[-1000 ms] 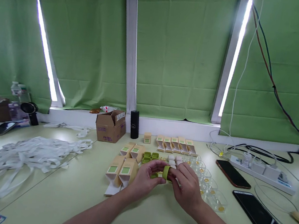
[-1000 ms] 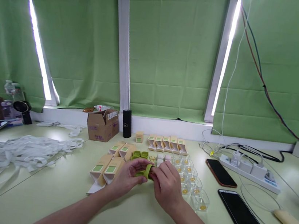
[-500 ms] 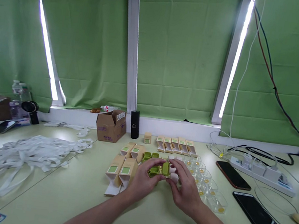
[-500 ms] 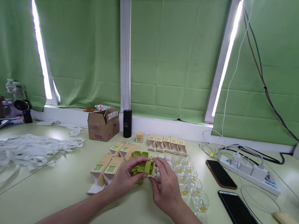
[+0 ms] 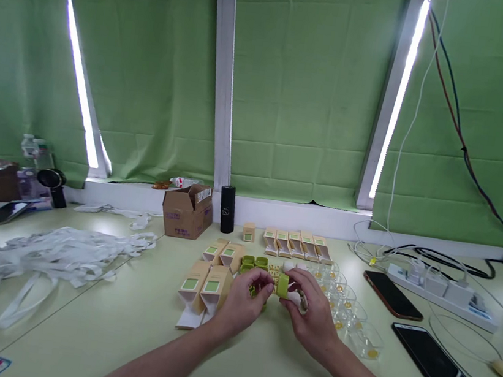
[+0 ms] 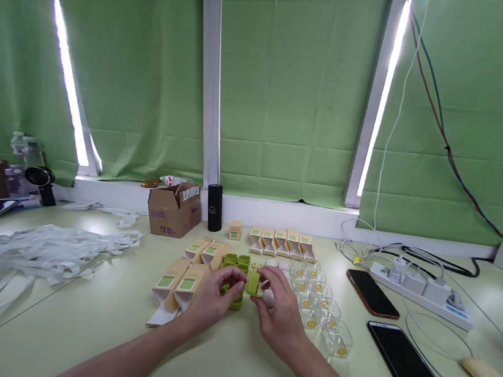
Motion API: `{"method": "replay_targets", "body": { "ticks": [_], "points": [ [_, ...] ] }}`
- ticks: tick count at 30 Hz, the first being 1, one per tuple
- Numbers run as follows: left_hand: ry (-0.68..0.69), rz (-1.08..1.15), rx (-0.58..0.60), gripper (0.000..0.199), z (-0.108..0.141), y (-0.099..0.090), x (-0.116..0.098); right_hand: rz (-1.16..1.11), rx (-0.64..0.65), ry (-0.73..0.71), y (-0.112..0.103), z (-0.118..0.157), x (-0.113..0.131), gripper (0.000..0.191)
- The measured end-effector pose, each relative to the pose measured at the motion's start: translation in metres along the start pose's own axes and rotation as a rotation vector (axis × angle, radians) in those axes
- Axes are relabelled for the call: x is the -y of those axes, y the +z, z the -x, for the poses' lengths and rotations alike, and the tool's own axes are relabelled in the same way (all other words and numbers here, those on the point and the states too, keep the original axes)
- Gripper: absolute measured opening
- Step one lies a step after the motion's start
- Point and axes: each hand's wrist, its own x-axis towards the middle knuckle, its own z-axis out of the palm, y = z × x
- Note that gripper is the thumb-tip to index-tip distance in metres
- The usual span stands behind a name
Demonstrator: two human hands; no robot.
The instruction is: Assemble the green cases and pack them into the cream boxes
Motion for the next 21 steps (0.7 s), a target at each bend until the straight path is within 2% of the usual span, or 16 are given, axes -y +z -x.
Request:
{"method": "replay_targets", "body": {
  "ticks": [21],
  "points": [
    [-0.051, 0.117, 0.034, 0.022, -0.0019, 0.0054, 0.0041, 0.018, 0.017, -0.012, 0.0035, 0.0031, -0.0051, 0.042]
  ]
}}
